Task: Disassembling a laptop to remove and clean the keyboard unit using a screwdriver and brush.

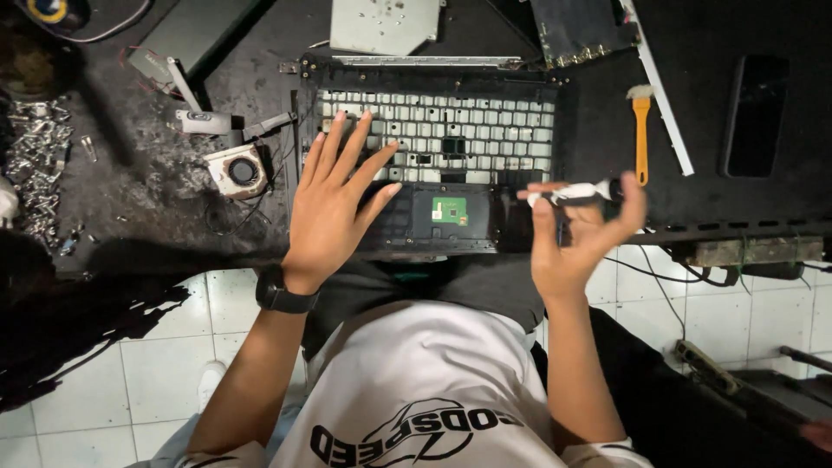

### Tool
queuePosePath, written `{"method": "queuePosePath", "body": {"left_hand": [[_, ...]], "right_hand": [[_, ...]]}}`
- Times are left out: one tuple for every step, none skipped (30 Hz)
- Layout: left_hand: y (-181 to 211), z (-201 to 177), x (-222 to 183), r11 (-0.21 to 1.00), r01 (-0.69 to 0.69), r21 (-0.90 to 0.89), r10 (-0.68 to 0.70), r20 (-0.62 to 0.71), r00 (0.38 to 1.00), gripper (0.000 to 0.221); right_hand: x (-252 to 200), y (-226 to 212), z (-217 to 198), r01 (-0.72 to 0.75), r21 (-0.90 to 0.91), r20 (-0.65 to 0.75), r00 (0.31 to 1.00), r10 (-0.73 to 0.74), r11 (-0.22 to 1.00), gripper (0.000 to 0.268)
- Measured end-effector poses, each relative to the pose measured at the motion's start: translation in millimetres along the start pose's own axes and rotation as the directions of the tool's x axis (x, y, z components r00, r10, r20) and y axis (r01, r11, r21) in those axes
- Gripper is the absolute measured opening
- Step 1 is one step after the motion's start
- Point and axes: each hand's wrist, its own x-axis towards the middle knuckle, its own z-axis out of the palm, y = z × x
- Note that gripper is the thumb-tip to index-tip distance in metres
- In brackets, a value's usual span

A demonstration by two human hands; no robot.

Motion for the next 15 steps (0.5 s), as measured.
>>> {"method": "queuePosePath", "body": {"left_hand": [[0,0,0,1.000,-0.002,-0.001,0.002,0.000,1.000,0.040],[1,0,1,1.000,0.001,-0.004,-0.001,0.002,1.000,0.040],[1,0,1,1.000,0.006,-0.007,-0.006,0.004,1.000,0.040],[0,0,0,1.000,0.005,-0.008,-0.005,0.005,1.000,0.040],[0,0,0,1.000,0.003,-0.012,-0.003,0.005,1.000,0.040],[0,0,0,1.000,0.002,-0.017,-0.001,0.006,1.000,0.040],[0,0,0,1.000,0.000,-0.018,0.000,0.007,1.000,0.040],[0,1,0,1.000,-0.002,-0.017,0.003,0.003,1.000,0.040],[-1,0,0,1.000,-0.003,-0.013,0.003,-0.002,1.000,0.039],[-1,1,0,1.000,-0.003,-0.011,0.003,-0.002,1.000,0.039],[-1,1,0,1.000,-0.005,-0.009,0.004,-0.004,1.000,0.040],[-1,2,0,1.000,-0.006,-0.006,0.006,-0.007,1.000,0.040],[-1,1,0,1.000,-0.008,-0.007,0.008,-0.006,1.000,0.040],[-1,1,0,1.000,-0.010,-0.005,0.010,-0.005,1.000,0.040],[-1,1,0,1.000,-0.011,-0.002,0.011,-0.004,1.000,0.040]], "right_hand": [[-6,-2,-4,0.000,-0.002,-0.002,1.000,0.000,1.000,0.085],[-12,-4,-8,0.006,-0.029,-0.018,1.000,-0.007,1.000,0.088],[-19,-6,-11,0.011,-0.055,-0.034,0.999,-0.013,0.998,0.090],[-24,-5,-11,0.010,-0.056,-0.035,0.999,-0.012,0.998,0.090],[-29,-4,-11,0.018,-0.076,-0.027,0.999,-0.021,0.997,0.087],[-34,-3,-12,0.027,-0.096,-0.020,0.999,-0.029,0.995,0.085],[-36,-1,-10,0.026,-0.097,-0.021,0.999,-0.028,0.995,0.085],[-37,1,-9,0.038,-0.102,-0.019,0.999,-0.040,0.994,0.085],[-38,4,-6,0.052,-0.103,-0.015,0.998,-0.053,0.993,0.086],[-39,4,-6,0.052,-0.101,-0.015,0.998,-0.054,0.993,0.086],[-39,4,-6,0.059,-0.117,-0.003,0.998,-0.060,0.991,0.084],[-40,4,-5,0.066,-0.132,0.008,0.998,-0.065,0.989,0.082],[-39,4,-5,0.066,-0.134,0.007,0.998,-0.066,0.989,0.082],[-39,3,-5,0.086,-0.139,0.011,0.996,-0.085,0.987,0.081],[-38,4,-4,0.106,-0.144,0.016,0.994,-0.105,0.984,0.081]]}}
